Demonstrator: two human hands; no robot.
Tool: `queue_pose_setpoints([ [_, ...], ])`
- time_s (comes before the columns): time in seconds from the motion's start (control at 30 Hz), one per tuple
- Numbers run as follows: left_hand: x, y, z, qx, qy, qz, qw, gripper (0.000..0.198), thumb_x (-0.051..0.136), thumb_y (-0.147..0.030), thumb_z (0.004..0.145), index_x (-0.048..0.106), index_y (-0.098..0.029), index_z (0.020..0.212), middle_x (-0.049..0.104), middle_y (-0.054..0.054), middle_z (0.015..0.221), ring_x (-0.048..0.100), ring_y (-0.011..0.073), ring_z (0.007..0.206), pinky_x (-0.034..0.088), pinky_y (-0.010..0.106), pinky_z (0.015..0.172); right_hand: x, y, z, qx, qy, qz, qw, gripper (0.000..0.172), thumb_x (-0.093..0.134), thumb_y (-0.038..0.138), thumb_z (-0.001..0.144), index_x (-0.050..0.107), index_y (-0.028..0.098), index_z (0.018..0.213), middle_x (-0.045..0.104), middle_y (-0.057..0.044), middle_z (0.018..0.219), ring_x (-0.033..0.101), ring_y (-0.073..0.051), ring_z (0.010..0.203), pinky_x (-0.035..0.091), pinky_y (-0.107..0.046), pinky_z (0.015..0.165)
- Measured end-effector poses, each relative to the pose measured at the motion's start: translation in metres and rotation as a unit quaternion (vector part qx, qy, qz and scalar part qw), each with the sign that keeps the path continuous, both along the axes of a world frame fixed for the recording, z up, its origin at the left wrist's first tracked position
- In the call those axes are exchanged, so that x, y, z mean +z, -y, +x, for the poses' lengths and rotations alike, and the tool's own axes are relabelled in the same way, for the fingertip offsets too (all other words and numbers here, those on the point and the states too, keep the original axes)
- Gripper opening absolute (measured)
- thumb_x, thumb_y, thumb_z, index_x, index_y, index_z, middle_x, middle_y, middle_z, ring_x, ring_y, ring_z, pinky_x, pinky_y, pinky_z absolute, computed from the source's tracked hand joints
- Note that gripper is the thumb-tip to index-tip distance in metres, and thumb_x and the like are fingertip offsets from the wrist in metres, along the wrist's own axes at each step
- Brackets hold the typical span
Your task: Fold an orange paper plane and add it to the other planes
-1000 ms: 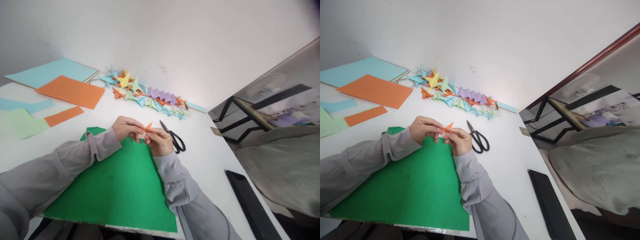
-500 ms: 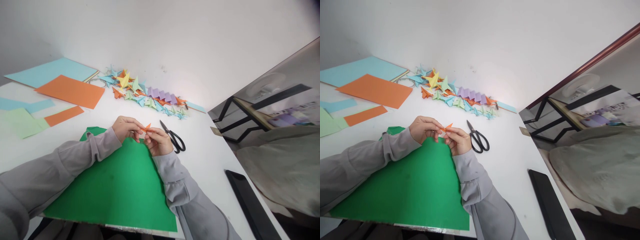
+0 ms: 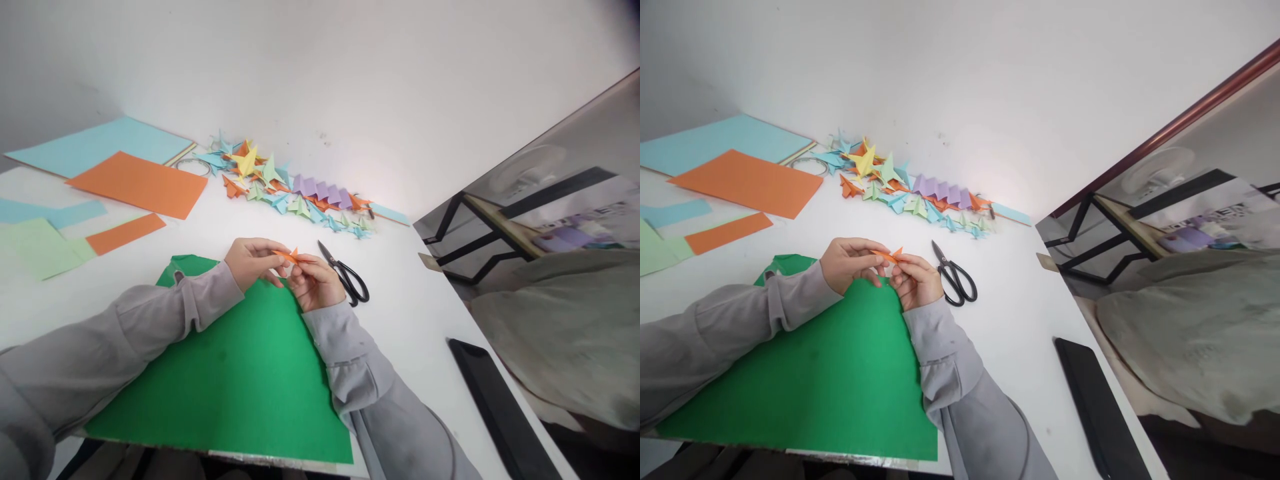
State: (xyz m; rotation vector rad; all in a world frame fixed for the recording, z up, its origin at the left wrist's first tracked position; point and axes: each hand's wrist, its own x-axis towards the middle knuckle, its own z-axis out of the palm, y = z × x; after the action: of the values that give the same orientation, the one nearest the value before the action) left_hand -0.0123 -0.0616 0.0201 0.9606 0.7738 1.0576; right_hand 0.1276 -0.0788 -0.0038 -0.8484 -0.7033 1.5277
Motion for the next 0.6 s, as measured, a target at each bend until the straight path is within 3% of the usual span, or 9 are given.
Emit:
queue_pose_setpoints([
  [0.33, -0.0003, -0.0023, -0.0020, -0.004, 0.015, -0.029, 0.999, 0.008, 0.065, -0.008, 0.055, 0.068, -0.007, 0.062, 0.065, 0.007, 0.055, 0.057, 0.0133, 0.043, 0.051, 0.028, 0.041, 0.0028, 0.0001, -0.0002, 0.000, 0.000, -0.015, 1.000, 0.012, 0.062, 0.010, 0.053, 0.066, 0.018, 0.061, 0.062, 0.002, 0.044, 0.049, -0.006, 0.036, 0.044, -0.019, 0.041],
  [0.6, -0.0022, -0.0044, -0.0026, -0.011, 0.039, -0.024, 0.999, 0.010, 0.058, -0.005, 0.055, 0.067, -0.005, 0.061, 0.066, 0.009, 0.055, 0.057, 0.0144, 0.042, 0.049, 0.028, 0.039, 0.0083, 0.0016, -0.0040, -0.018, -0.018, -0.022, 0.999, 0.013, 0.059, 0.008, 0.052, 0.067, 0.017, 0.057, 0.061, 0.001, 0.042, 0.046, -0.006, 0.034, 0.040, -0.018, 0.038],
])
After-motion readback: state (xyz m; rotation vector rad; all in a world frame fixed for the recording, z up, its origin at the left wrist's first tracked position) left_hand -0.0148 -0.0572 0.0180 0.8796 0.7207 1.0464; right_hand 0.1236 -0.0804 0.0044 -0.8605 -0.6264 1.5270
